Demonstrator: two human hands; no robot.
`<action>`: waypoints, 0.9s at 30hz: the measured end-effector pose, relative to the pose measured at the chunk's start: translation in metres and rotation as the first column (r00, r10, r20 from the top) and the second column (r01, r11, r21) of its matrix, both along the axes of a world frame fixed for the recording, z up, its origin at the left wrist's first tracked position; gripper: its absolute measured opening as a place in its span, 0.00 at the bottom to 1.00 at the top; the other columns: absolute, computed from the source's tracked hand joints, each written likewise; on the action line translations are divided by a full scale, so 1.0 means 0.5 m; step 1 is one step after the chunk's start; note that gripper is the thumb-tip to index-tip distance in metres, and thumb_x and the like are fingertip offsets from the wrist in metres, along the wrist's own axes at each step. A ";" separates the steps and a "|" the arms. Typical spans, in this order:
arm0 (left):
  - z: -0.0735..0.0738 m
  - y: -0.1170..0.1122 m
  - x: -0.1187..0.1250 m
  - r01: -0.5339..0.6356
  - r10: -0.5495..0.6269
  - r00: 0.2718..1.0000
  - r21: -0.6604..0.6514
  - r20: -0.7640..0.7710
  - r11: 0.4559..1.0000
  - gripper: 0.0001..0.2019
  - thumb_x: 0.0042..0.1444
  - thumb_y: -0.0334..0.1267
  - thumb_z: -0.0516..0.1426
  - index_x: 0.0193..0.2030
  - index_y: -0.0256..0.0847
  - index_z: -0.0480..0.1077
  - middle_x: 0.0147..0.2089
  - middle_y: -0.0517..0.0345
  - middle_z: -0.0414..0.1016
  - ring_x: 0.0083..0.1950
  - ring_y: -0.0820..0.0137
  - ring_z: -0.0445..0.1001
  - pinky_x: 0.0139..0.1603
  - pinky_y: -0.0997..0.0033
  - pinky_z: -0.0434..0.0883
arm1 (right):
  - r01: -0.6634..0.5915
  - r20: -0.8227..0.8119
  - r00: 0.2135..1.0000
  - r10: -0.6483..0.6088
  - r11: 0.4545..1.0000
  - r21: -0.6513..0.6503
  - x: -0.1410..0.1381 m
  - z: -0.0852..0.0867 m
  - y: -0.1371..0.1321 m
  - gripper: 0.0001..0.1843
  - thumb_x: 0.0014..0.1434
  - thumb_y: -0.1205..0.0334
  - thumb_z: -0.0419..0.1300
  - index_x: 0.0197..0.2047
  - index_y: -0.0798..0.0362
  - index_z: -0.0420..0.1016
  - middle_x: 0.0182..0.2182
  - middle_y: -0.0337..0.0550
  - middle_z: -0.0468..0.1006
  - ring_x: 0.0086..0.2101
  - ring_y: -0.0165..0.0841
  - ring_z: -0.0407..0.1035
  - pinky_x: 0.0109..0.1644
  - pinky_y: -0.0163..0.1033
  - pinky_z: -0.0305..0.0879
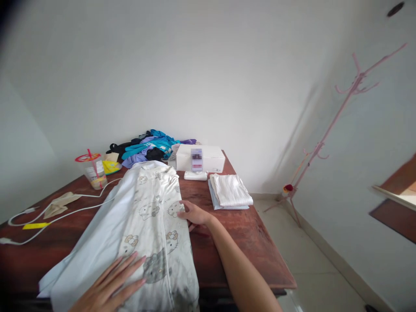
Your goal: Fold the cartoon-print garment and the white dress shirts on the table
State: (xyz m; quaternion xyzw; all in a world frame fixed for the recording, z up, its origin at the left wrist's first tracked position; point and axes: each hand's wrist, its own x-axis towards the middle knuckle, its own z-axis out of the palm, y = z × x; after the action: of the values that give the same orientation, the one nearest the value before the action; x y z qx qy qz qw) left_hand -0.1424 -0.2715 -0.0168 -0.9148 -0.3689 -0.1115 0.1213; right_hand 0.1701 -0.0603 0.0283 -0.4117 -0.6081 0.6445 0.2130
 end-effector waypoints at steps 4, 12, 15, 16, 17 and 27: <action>-0.016 -0.025 0.010 -0.078 0.081 0.997 0.140 -0.015 0.987 0.49 0.50 0.17 0.49 0.76 0.60 0.52 0.78 0.65 0.52 0.77 0.59 0.53 0.76 0.49 0.54 | -0.163 0.041 0.985 0.166 0.983 -0.083 0.008 0.022 -0.048 0.46 0.55 0.47 0.72 0.72 0.39 0.58 0.46 0.44 0.79 0.34 0.33 0.77 0.28 0.32 0.75; -0.023 -0.019 0.022 -0.066 0.052 0.989 0.106 0.137 0.992 0.49 0.48 0.16 0.49 0.76 0.58 0.52 0.78 0.63 0.53 0.77 0.58 0.53 0.77 0.49 0.52 | -0.280 -0.100 0.958 0.269 0.951 -0.127 0.083 -0.008 -0.263 0.28 0.55 0.48 0.72 0.57 0.49 0.80 0.28 0.34 0.71 0.25 0.23 0.63 0.30 0.28 0.68; -0.012 -0.028 0.010 -0.024 0.022 0.974 0.005 0.225 1.000 0.45 0.53 0.22 0.52 0.77 0.55 0.52 0.78 0.63 0.52 0.76 0.59 0.55 0.76 0.53 0.56 | -0.299 -0.074 0.953 0.295 0.953 -0.053 0.100 -0.018 -0.328 0.26 0.56 0.51 0.73 0.56 0.50 0.81 0.22 0.30 0.65 0.22 0.20 0.53 0.25 0.25 0.54; -0.009 -0.033 0.006 -0.014 0.017 0.968 -0.012 0.251 1.000 0.44 0.54 0.24 0.53 0.77 0.55 0.51 0.78 0.63 0.52 0.76 0.59 0.56 0.75 0.54 0.57 | -0.301 -0.049 0.953 0.299 0.952 -0.046 0.101 -0.024 -0.344 0.26 0.56 0.52 0.73 0.56 0.50 0.81 0.21 0.29 0.63 0.21 0.20 0.50 0.23 0.25 0.50; -0.007 -0.038 0.004 -0.009 0.013 0.962 -0.016 0.274 1.000 0.43 0.54 0.25 0.53 0.77 0.55 0.52 0.78 0.63 0.53 0.76 0.59 0.56 0.75 0.55 0.58 | -0.289 -0.029 0.957 0.288 0.956 -0.052 0.100 -0.032 -0.357 0.26 0.55 0.53 0.74 0.56 0.50 0.81 0.20 0.28 0.61 0.21 0.20 0.49 0.22 0.26 0.47; -0.028 -0.136 0.044 -0.020 -0.018 0.926 0.097 0.377 0.995 0.41 0.55 0.20 0.50 0.73 0.59 0.60 0.75 0.64 0.60 0.76 0.60 0.55 0.75 0.52 0.57 | 0.187 -0.465 0.814 -0.349 0.915 -0.358 0.039 -0.047 -0.415 0.21 0.48 0.57 0.77 0.39 0.54 0.74 0.30 0.40 0.78 0.27 0.29 0.70 0.34 0.33 0.63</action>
State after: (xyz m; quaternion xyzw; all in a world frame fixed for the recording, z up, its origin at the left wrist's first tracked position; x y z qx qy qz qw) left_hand -0.1203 -0.3398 -0.0310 -0.8688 -0.3800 -0.3034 0.0935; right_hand 0.1896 -0.2679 0.0047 -0.3317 -0.3594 0.7779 0.3946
